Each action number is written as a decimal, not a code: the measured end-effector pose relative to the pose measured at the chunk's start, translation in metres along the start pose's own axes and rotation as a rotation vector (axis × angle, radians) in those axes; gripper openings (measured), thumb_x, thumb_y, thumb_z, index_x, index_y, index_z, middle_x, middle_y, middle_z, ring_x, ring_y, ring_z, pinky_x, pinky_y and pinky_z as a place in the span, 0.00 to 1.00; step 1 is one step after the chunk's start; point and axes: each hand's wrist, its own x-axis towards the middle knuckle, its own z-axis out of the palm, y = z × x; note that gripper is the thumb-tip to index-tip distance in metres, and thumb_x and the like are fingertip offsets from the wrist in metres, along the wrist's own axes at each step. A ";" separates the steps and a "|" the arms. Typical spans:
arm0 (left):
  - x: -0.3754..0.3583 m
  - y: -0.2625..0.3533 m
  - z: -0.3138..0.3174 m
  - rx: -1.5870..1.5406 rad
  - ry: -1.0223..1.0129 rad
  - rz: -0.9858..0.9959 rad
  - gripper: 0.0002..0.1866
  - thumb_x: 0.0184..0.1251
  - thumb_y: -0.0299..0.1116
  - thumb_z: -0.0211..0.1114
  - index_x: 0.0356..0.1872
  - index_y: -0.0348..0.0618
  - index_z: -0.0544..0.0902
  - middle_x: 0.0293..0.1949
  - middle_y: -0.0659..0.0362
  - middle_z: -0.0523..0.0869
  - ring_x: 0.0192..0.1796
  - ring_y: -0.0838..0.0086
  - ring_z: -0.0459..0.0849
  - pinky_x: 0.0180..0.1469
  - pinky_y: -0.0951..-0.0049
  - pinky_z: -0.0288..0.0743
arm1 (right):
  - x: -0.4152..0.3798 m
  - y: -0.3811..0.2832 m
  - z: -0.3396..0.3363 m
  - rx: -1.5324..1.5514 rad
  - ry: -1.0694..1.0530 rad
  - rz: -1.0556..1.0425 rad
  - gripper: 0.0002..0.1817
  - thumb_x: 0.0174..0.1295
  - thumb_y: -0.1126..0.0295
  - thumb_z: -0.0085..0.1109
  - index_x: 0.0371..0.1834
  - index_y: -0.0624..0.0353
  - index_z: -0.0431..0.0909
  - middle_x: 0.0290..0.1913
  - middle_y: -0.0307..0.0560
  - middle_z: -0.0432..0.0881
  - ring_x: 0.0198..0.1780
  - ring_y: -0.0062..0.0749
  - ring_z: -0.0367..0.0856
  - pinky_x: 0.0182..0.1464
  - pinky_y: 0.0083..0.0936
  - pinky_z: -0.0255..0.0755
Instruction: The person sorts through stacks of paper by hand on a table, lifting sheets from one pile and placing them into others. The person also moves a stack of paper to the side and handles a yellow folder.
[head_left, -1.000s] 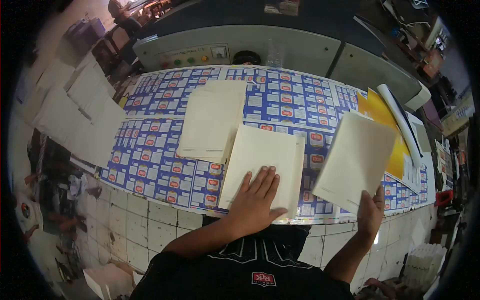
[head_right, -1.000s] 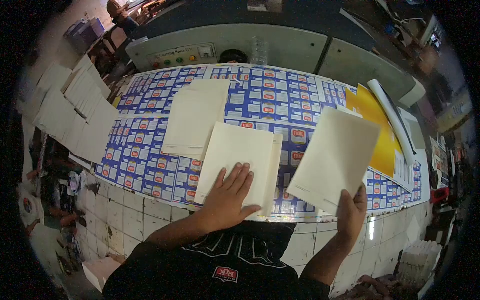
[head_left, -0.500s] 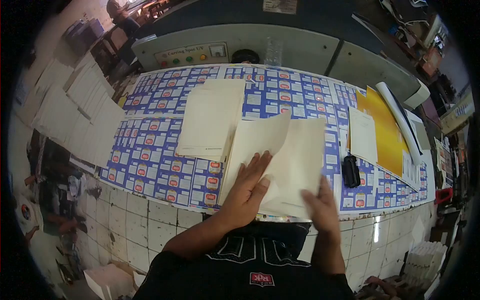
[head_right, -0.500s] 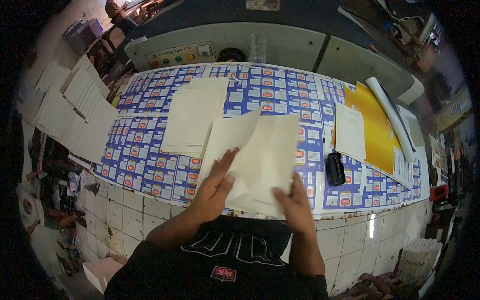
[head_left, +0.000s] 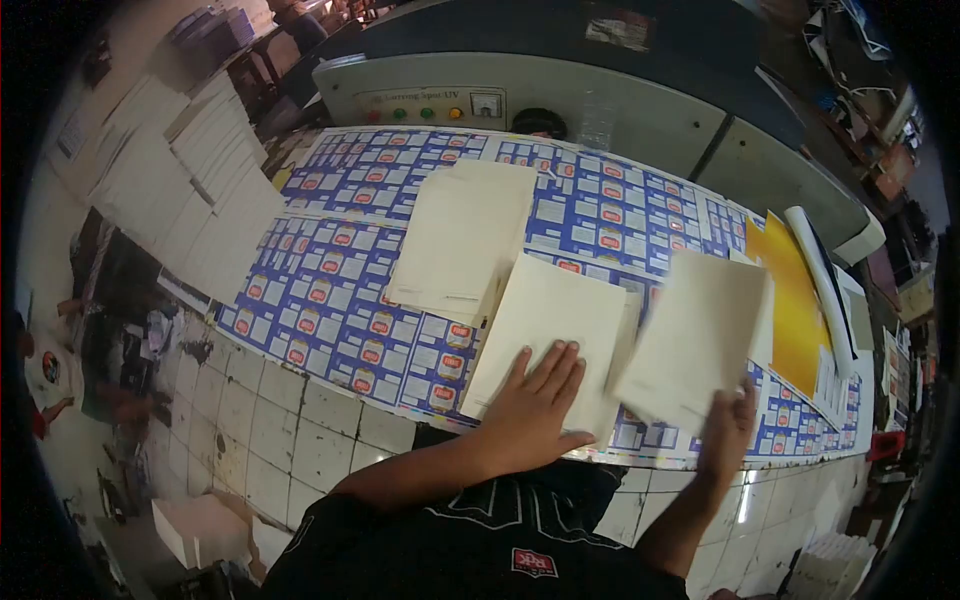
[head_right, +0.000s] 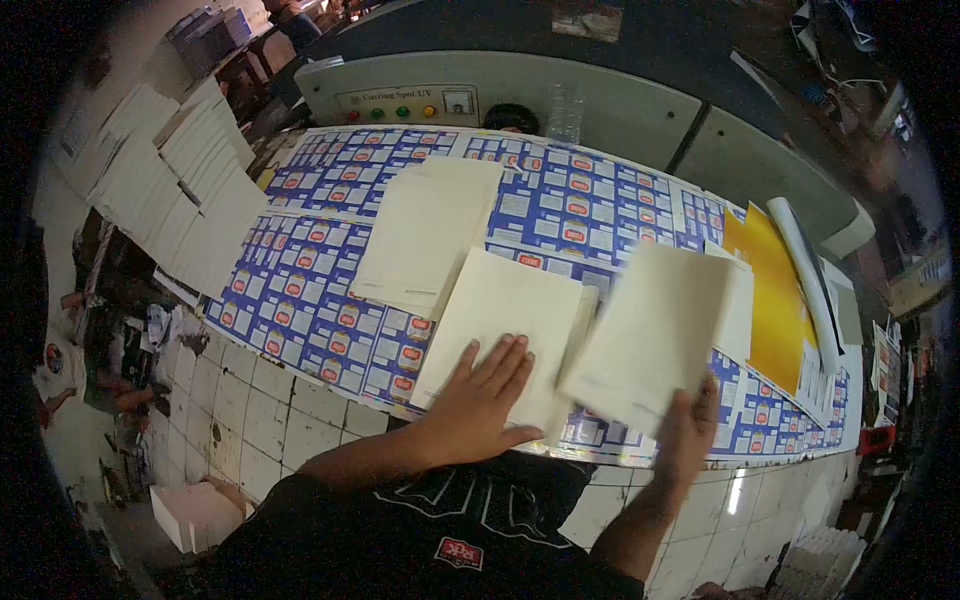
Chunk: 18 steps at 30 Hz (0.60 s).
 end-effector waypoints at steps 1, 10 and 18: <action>-0.001 0.000 0.002 0.000 -0.002 -0.003 0.42 0.72 0.60 0.50 0.73 0.33 0.59 0.76 0.42 0.53 0.80 0.52 0.46 0.76 0.42 0.39 | -0.001 -0.024 0.001 -0.018 0.084 0.008 0.24 0.67 0.79 0.51 0.67 0.66 0.66 0.59 0.50 0.78 0.56 0.29 0.77 0.61 0.24 0.69; -0.003 -0.008 -0.017 -0.337 0.010 -0.091 0.37 0.77 0.54 0.44 0.74 0.32 0.57 0.78 0.43 0.50 0.81 0.51 0.42 0.76 0.43 0.36 | -0.020 -0.032 -0.011 0.231 -0.041 0.062 0.24 0.64 0.80 0.51 0.65 0.66 0.67 0.61 0.54 0.75 0.61 0.36 0.74 0.66 0.32 0.67; -0.025 -0.095 -0.020 -0.774 0.305 -0.612 0.28 0.80 0.44 0.47 0.71 0.34 0.64 0.71 0.43 0.66 0.76 0.56 0.60 0.75 0.61 0.51 | -0.068 -0.001 0.131 0.171 -0.613 0.247 0.31 0.67 0.81 0.54 0.72 0.61 0.55 0.62 0.53 0.73 0.64 0.33 0.71 0.64 0.28 0.67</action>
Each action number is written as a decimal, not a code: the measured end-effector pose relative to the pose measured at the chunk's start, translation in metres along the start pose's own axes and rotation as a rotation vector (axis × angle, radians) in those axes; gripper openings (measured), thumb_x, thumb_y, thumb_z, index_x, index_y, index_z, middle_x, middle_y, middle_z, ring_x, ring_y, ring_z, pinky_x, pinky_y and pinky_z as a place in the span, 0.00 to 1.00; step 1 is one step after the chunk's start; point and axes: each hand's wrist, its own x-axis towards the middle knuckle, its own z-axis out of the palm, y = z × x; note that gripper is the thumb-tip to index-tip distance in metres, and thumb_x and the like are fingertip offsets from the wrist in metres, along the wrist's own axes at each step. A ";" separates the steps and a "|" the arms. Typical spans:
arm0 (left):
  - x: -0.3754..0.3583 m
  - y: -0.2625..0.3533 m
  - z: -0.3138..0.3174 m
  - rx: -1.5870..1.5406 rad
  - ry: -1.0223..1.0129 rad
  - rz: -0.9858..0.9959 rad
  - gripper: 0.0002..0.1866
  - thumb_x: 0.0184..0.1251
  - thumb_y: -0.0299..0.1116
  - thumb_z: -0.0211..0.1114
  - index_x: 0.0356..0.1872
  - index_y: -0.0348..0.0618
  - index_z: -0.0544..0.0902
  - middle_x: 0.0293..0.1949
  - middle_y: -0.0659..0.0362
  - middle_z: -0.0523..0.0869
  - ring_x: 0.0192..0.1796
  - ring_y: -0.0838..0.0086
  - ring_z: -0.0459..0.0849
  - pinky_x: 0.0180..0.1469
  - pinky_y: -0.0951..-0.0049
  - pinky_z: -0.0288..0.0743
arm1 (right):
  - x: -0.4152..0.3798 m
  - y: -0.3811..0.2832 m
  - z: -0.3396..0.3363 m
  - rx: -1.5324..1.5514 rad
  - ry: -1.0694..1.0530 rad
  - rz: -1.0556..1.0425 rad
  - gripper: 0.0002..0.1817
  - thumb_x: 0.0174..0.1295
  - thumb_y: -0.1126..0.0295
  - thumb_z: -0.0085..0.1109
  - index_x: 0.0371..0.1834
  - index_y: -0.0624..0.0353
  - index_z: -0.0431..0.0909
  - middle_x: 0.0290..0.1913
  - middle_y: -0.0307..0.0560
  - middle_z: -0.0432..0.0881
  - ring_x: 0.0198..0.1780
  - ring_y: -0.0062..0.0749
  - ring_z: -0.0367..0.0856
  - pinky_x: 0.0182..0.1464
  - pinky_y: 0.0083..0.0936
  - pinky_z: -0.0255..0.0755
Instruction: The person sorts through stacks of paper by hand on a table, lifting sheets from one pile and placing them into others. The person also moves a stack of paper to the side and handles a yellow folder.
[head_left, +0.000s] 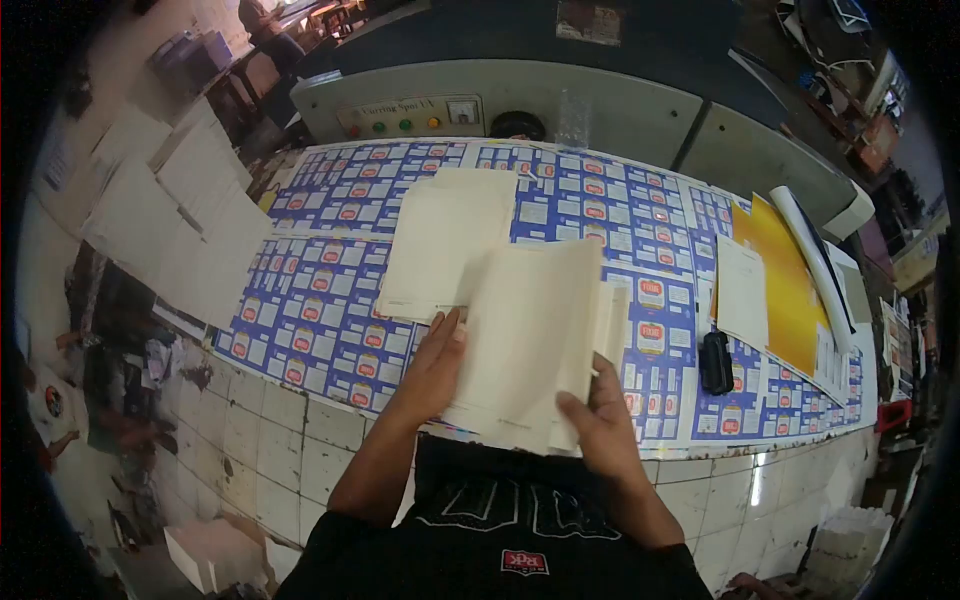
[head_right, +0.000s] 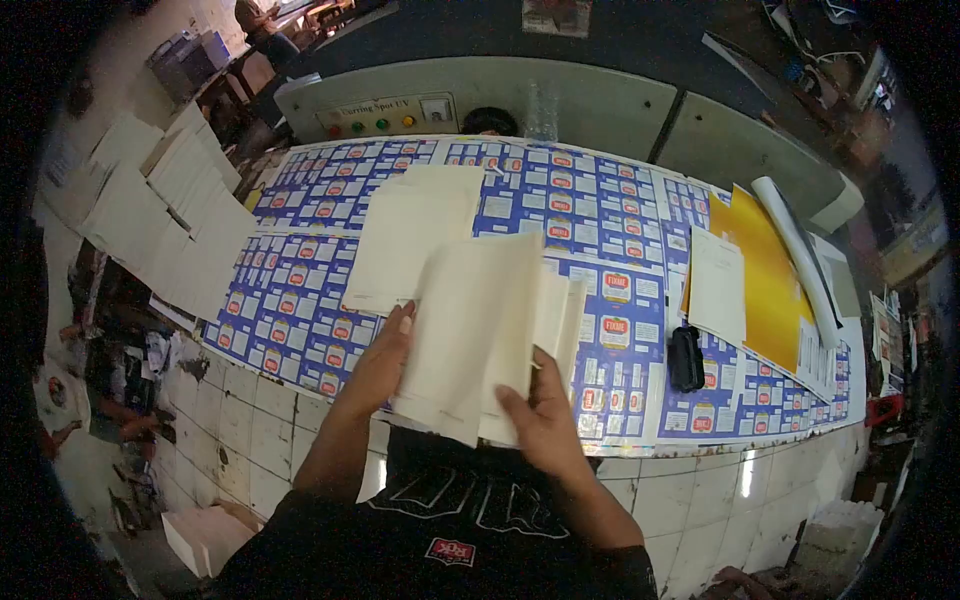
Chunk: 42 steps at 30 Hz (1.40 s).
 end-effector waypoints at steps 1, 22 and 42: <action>0.002 0.009 -0.007 0.009 0.001 0.004 0.28 0.80 0.44 0.47 0.71 0.34 0.64 0.71 0.43 0.66 0.76 0.56 0.60 0.75 0.61 0.51 | 0.005 0.003 0.009 0.021 -0.064 -0.039 0.31 0.67 0.81 0.54 0.72 0.62 0.55 0.62 0.52 0.72 0.64 0.33 0.71 0.63 0.28 0.68; 0.087 -0.011 -0.058 0.461 0.409 0.310 0.18 0.69 0.38 0.63 0.51 0.34 0.81 0.44 0.47 0.85 0.45 0.60 0.83 0.48 0.64 0.77 | -0.014 -0.026 -0.048 -0.719 0.259 -0.018 0.26 0.59 0.67 0.70 0.59 0.66 0.74 0.38 0.48 0.80 0.32 0.28 0.78 0.34 0.25 0.74; -0.005 0.052 0.011 0.538 0.023 0.231 0.31 0.65 0.51 0.66 0.61 0.36 0.76 0.53 0.47 0.76 0.54 0.58 0.76 0.56 0.61 0.71 | -0.012 -0.014 -0.034 -1.077 0.248 -0.229 0.24 0.59 0.63 0.68 0.55 0.64 0.75 0.38 0.50 0.82 0.36 0.42 0.81 0.38 0.35 0.74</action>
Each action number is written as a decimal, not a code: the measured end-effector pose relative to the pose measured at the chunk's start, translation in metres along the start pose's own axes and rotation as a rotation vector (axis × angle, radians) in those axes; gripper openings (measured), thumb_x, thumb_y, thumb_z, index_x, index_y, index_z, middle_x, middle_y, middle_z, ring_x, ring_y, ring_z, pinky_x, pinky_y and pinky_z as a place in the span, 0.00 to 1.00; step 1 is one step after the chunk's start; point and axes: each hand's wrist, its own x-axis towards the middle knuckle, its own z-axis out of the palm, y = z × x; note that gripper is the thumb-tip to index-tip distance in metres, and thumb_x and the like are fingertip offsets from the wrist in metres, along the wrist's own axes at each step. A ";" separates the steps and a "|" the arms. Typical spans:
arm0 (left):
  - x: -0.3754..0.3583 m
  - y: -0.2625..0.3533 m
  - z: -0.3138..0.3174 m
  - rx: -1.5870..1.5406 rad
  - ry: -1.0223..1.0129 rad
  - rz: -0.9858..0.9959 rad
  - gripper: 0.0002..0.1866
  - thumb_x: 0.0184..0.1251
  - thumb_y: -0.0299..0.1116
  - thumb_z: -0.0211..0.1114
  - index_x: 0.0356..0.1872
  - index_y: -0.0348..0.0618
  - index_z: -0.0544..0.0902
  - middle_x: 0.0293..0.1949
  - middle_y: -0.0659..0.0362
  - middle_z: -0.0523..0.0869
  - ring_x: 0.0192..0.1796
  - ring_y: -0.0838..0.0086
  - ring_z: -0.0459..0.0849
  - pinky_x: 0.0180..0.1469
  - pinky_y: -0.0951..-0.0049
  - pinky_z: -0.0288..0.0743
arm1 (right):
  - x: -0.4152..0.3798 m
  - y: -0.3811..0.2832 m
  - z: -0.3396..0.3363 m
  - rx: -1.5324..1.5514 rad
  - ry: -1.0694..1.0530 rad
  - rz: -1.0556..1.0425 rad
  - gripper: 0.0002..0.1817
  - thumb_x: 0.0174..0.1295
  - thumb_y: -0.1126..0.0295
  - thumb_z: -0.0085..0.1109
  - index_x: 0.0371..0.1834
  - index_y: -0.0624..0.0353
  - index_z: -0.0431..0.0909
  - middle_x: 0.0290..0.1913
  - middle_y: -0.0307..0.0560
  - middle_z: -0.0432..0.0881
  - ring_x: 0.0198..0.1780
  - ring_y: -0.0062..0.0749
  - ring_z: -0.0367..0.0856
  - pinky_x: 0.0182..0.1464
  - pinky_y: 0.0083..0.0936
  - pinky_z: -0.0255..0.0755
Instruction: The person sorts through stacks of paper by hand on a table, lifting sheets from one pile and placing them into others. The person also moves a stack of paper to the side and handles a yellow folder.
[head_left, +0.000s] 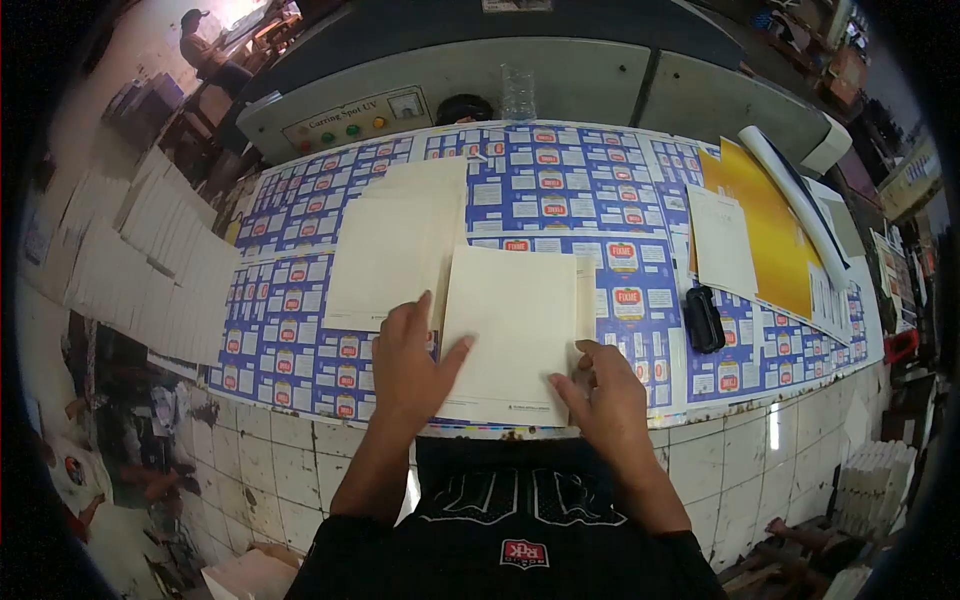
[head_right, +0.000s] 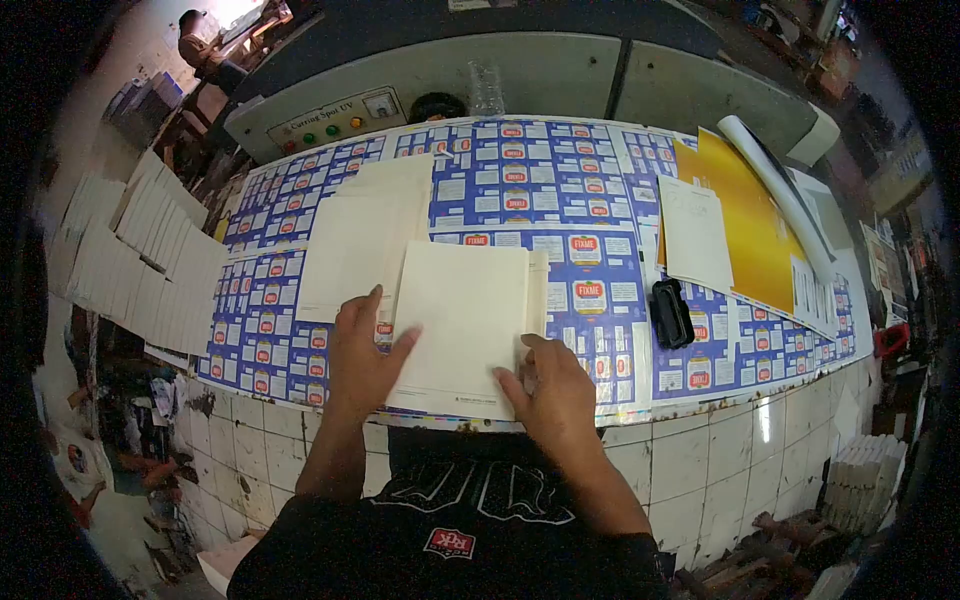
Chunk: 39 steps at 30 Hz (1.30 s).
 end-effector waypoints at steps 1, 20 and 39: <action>-0.005 0.005 0.002 0.150 0.157 0.206 0.36 0.65 0.51 0.67 0.65 0.34 0.72 0.60 0.42 0.73 0.62 0.54 0.73 0.63 0.58 0.68 | 0.000 -0.001 0.000 0.076 -0.002 0.068 0.24 0.59 0.64 0.69 0.55 0.64 0.74 0.38 0.51 0.81 0.34 0.40 0.80 0.35 0.33 0.74; -0.037 0.056 0.043 0.186 -0.294 0.522 0.50 0.68 0.67 0.51 0.72 0.28 0.56 0.76 0.37 0.50 0.79 0.46 0.45 0.76 0.41 0.38 | -0.016 0.078 -0.041 0.636 0.321 0.429 0.16 0.62 0.75 0.66 0.50 0.66 0.74 0.36 0.43 0.82 0.36 0.20 0.79 0.38 0.17 0.73; -0.034 0.046 0.047 0.034 -0.341 0.355 0.32 0.80 0.46 0.40 0.75 0.34 0.54 0.77 0.43 0.53 0.80 0.54 0.47 0.78 0.49 0.35 | -0.024 0.095 -0.106 -0.080 0.525 0.295 0.08 0.71 0.72 0.55 0.47 0.65 0.79 0.41 0.47 0.83 0.44 0.31 0.79 0.50 0.27 0.73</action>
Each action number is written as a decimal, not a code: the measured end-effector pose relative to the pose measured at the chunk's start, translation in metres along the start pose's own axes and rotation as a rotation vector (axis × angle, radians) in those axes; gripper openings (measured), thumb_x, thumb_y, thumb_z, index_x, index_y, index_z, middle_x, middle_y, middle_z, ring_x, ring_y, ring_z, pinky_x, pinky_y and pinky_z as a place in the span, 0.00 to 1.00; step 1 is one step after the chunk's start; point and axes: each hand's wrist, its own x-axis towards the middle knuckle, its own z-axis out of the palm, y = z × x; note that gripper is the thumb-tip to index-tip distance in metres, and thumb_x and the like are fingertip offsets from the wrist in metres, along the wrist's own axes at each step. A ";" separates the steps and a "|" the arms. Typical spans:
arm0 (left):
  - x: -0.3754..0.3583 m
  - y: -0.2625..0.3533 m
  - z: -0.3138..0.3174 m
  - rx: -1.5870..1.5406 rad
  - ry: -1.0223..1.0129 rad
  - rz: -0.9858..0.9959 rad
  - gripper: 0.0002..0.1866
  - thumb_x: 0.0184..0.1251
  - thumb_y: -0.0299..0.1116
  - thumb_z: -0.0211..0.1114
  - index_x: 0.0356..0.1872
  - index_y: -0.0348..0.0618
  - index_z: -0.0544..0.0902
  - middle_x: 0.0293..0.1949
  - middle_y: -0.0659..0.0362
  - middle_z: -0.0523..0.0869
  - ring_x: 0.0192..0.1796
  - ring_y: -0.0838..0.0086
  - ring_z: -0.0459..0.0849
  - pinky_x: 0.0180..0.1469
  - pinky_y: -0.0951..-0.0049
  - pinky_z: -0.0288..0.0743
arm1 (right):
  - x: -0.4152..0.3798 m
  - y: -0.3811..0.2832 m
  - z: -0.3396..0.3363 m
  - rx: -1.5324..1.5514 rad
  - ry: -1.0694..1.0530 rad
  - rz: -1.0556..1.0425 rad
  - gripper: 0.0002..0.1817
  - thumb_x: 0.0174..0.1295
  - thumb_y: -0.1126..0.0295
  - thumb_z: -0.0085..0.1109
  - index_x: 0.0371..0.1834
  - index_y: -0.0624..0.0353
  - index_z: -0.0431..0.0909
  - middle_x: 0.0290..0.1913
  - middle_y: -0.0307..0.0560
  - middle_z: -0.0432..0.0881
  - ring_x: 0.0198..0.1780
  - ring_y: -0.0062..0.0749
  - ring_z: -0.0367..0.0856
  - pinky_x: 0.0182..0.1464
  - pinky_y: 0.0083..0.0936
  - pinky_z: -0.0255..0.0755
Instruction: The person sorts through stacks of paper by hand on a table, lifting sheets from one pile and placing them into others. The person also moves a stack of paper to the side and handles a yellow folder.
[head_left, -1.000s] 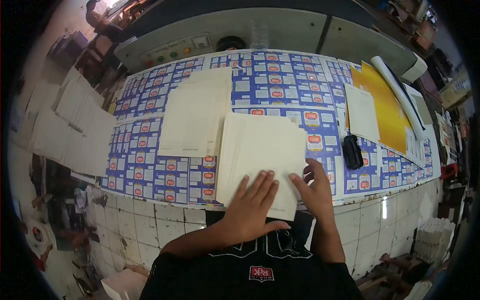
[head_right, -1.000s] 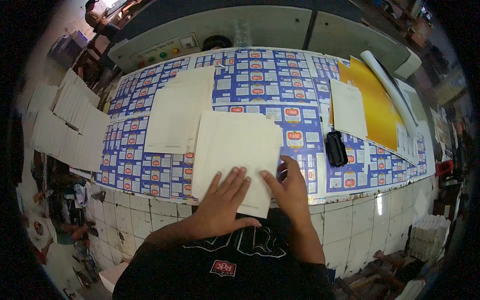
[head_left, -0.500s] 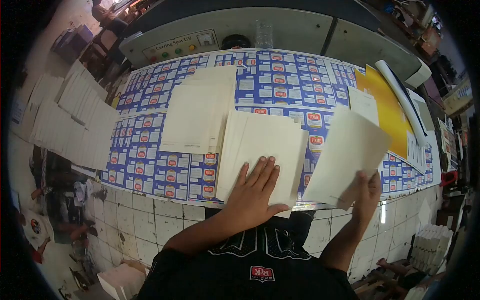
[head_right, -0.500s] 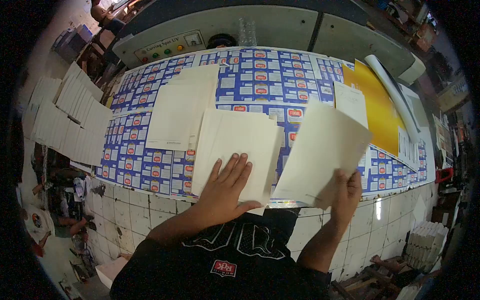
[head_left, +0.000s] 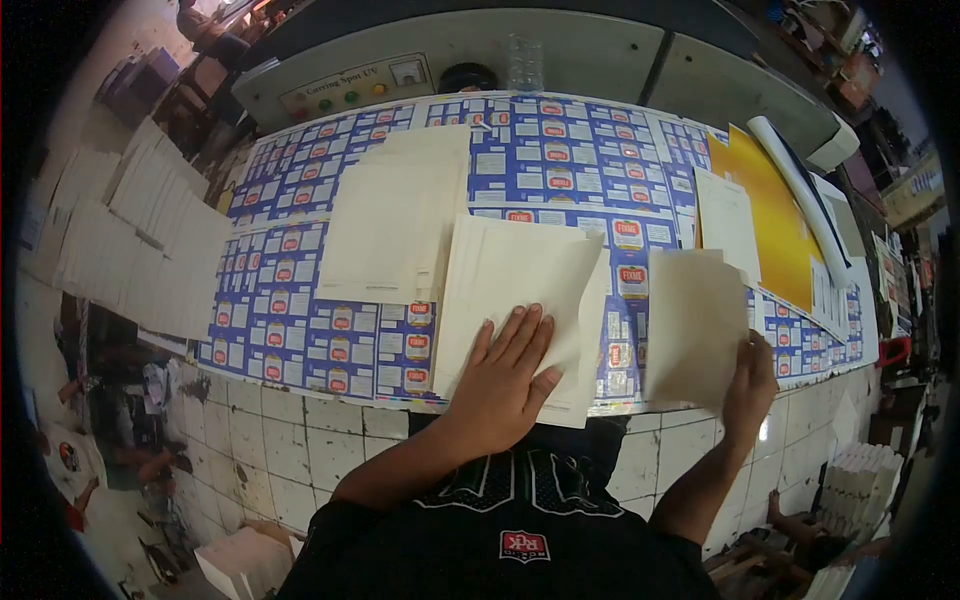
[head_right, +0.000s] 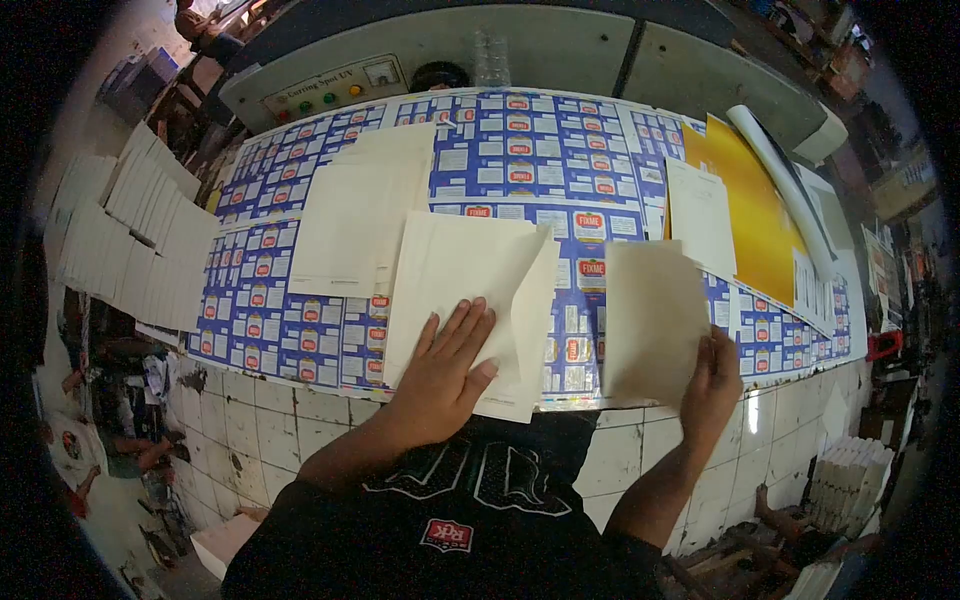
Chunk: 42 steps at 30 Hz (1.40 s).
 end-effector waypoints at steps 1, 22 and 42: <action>-0.001 -0.002 -0.002 0.000 -0.003 0.005 0.32 0.80 0.46 0.40 0.75 0.34 0.54 0.77 0.43 0.53 0.80 0.54 0.47 0.78 0.49 0.35 | 0.003 0.009 -0.008 0.183 -0.029 0.086 0.08 0.71 0.73 0.55 0.48 0.64 0.78 0.41 0.45 0.82 0.43 0.28 0.77 0.49 0.24 0.71; 0.006 0.005 -0.005 -0.256 0.127 0.135 0.44 0.74 0.60 0.47 0.76 0.32 0.50 0.77 0.37 0.48 0.80 0.47 0.42 0.76 0.43 0.35 | -0.030 -0.060 0.066 0.718 -0.684 0.277 0.19 0.69 0.73 0.54 0.62 0.66 0.71 0.51 0.47 0.81 0.50 0.25 0.78 0.51 0.22 0.72; 0.008 -0.002 0.004 -0.337 0.116 0.026 0.33 0.81 0.47 0.37 0.76 0.34 0.51 0.77 0.42 0.51 0.80 0.52 0.45 0.77 0.47 0.35 | -0.004 -0.032 -0.008 0.894 -0.365 0.267 0.21 0.64 0.81 0.51 0.61 0.71 0.70 0.54 0.49 0.80 0.54 0.28 0.78 0.61 0.26 0.68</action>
